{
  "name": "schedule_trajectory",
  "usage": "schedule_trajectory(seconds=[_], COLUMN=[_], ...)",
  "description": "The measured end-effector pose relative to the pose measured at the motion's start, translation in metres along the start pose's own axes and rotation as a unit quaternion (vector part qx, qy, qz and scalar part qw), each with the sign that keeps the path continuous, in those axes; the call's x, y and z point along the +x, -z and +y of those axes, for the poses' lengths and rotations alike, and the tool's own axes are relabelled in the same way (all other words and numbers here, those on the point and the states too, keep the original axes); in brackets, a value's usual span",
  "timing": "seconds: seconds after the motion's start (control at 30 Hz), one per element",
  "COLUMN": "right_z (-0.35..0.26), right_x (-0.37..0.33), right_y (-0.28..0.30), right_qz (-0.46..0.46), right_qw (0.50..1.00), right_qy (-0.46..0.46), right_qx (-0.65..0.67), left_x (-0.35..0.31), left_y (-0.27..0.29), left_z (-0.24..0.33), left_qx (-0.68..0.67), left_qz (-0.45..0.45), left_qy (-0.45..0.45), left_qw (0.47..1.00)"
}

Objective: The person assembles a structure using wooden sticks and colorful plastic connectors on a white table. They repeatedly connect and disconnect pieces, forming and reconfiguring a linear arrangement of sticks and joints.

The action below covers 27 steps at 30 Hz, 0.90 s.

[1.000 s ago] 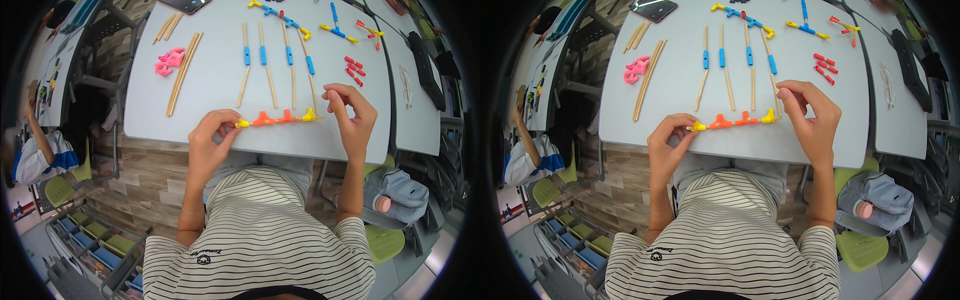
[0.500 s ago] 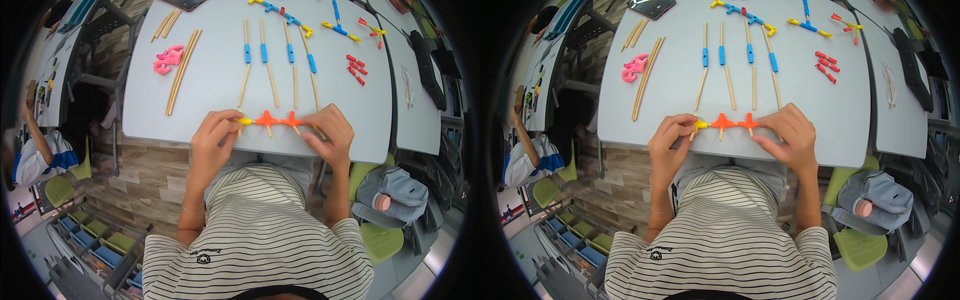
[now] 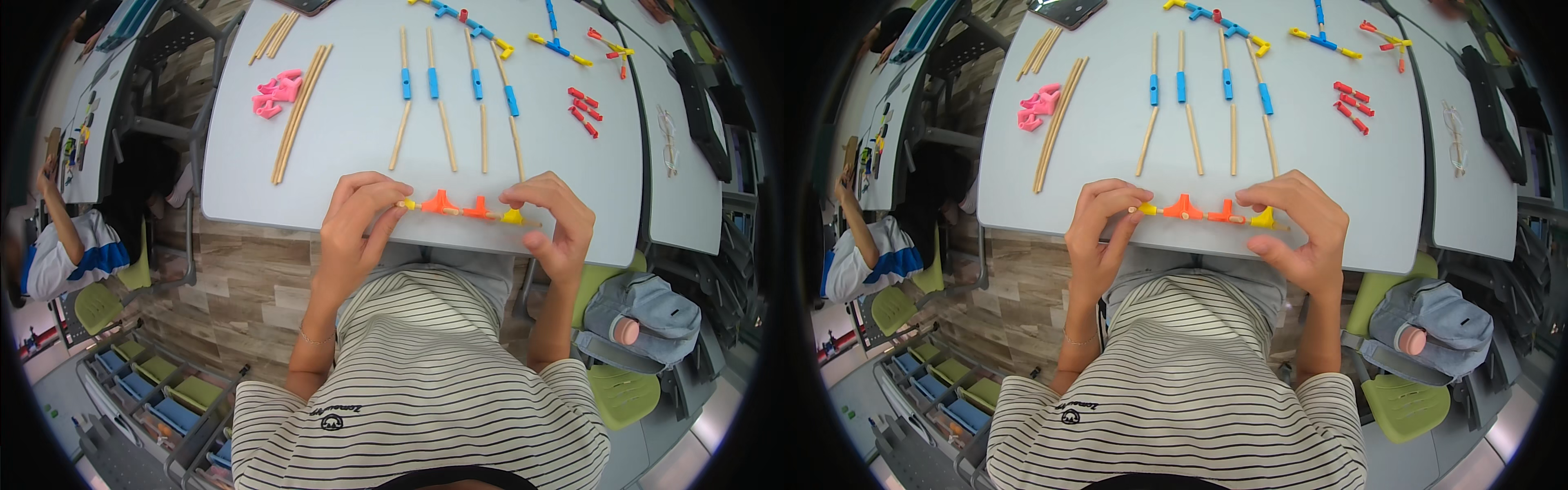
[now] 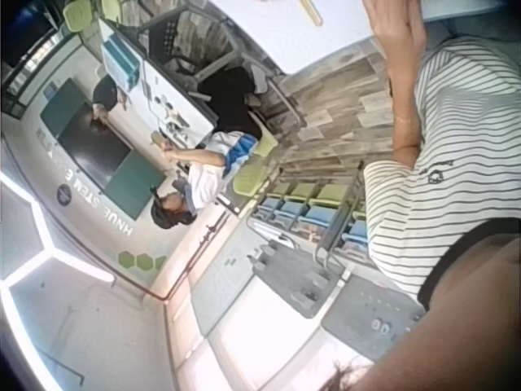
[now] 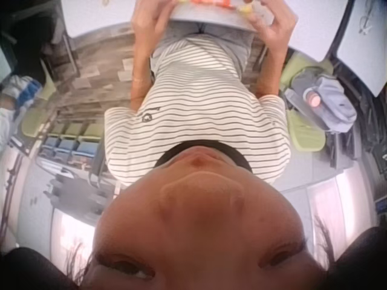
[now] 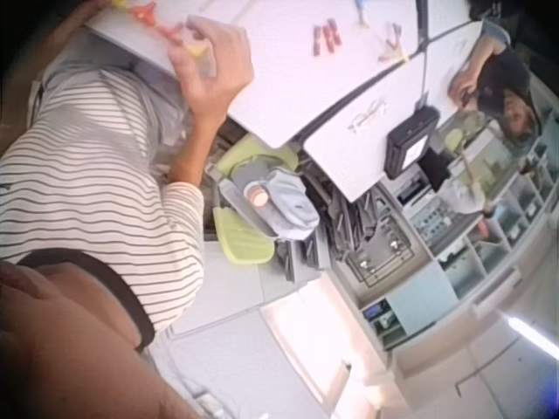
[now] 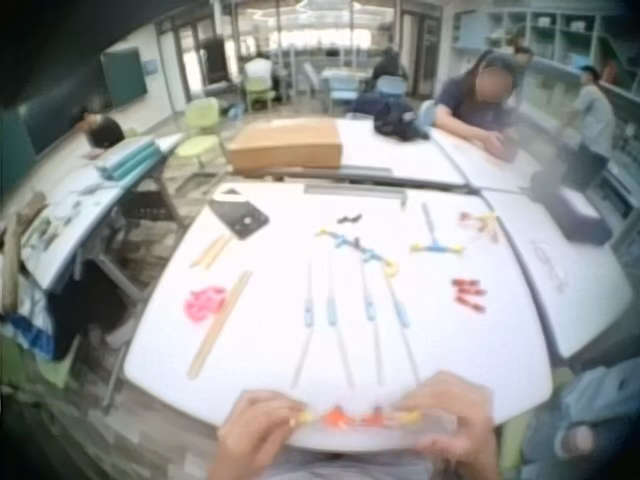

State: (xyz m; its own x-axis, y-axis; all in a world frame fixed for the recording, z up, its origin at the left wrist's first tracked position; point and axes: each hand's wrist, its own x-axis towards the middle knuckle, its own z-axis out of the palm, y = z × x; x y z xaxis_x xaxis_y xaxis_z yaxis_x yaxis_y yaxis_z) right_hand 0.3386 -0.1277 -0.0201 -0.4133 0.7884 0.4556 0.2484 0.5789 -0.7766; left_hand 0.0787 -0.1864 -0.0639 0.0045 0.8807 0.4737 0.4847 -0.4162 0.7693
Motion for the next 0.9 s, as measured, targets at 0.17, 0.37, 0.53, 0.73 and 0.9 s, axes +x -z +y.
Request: schedule_trajectory(seconds=[0.17,0.37,0.53,0.73,0.9], right_z=[-0.011,-0.005,0.001,0.004,-0.009], right_x=[0.032,0.063,0.063,0.052,0.054], right_y=[0.009,-0.037,-0.049,-0.056,-0.047], right_qz=[-0.147,-0.262,-0.230,-0.210,-0.204], right_qw=[0.926,0.914,0.954,0.954,0.961], right_qy=[-0.203,-0.168,-0.076,-0.060,0.004], right_qx=[0.281,0.262,0.175,0.208,0.184], left_x=[-0.003,-0.007,-0.009,-0.007,-0.004], left_y=[-0.006,-0.014,-0.019,0.003,0.009], left_z=[0.006,0.026,0.026,0.025,0.028], left_qx=[-0.172,-0.390,-0.480,-0.483,-0.625], left_qz=[-0.027,-0.024,0.013,-0.078,-0.131], left_qy=[0.104,0.241,0.292,0.314,0.342], left_qw=[0.979,0.888,0.827,0.814,0.689])
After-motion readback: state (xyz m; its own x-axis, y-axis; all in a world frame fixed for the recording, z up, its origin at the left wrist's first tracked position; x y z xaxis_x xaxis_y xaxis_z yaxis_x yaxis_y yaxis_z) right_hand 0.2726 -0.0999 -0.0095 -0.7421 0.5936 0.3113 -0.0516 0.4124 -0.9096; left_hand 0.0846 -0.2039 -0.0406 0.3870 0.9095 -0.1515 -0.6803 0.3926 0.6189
